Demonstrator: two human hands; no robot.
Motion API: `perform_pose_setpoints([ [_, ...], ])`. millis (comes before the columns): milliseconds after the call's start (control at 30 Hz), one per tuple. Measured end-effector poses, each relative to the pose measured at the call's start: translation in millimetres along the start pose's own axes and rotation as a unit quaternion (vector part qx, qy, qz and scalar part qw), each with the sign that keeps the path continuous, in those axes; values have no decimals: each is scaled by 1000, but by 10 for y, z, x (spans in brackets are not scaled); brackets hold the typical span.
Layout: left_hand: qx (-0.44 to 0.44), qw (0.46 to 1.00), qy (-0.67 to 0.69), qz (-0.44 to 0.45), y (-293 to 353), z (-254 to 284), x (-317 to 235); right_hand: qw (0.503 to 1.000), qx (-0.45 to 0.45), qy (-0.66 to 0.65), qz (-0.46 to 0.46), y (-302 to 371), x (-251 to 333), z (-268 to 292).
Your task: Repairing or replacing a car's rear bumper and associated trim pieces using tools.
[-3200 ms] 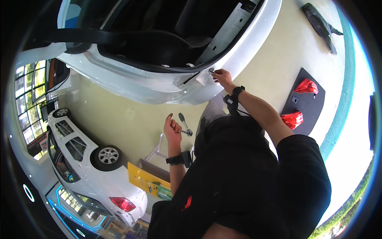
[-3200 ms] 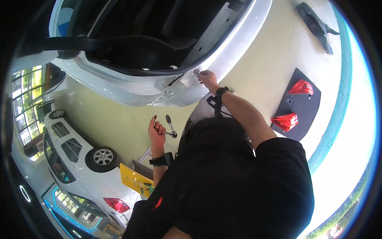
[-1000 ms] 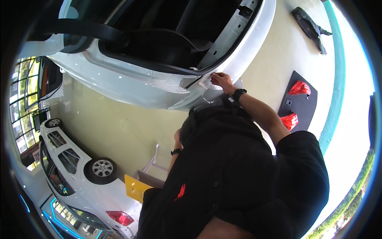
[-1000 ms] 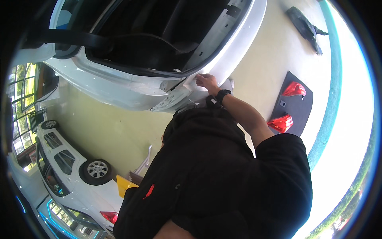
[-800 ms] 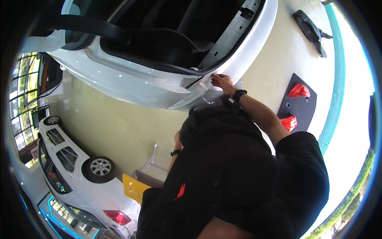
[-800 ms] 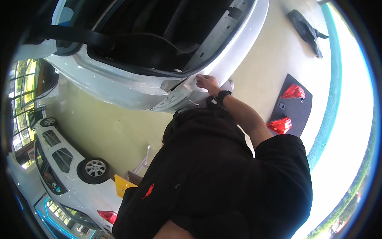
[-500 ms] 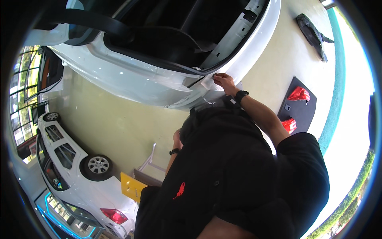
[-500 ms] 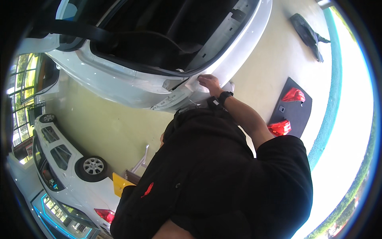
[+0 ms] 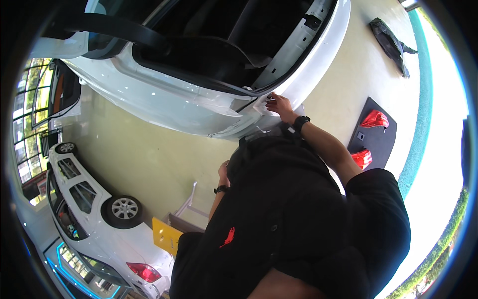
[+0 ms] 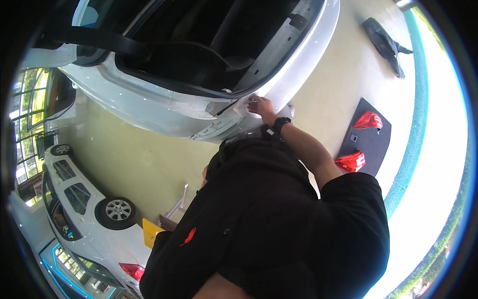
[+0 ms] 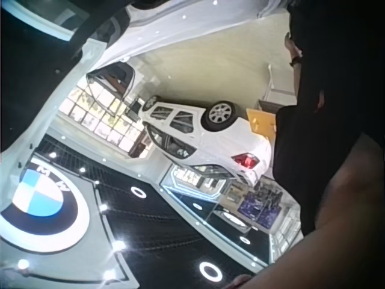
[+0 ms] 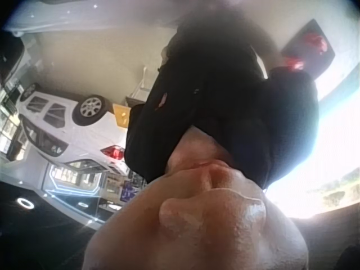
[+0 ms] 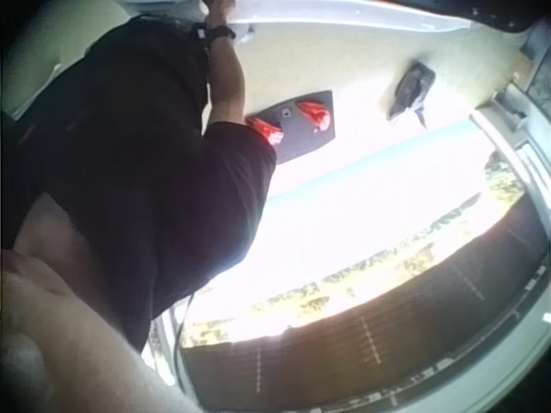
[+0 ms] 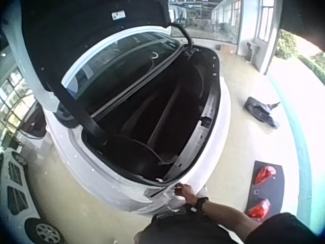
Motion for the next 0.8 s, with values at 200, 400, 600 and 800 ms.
perform_pose_setpoints([
  [200,91,975,-165,-120,-41,-74,-32,998,49,31,28,-10,-9,29],
  [400,104,963,-209,-137,42,-106,-70,998,15,47,-30,23,-42,23],
  [600,109,963,-209,-128,52,-152,-77,994,52,96,-9,45,-34,-16],
  [800,145,917,-299,-221,12,-172,-143,989,45,126,-63,28,-77,-14],
])
Point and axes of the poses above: each hand's wrist, its own y-axis away from the middle knuckle, its own z-axis out of the back of the hand, x = y × z, the point moved 8 cm from there along -y, towards the middle knuckle, and after that the axes turned 8 degrees about -z, right-handed, at the moved point
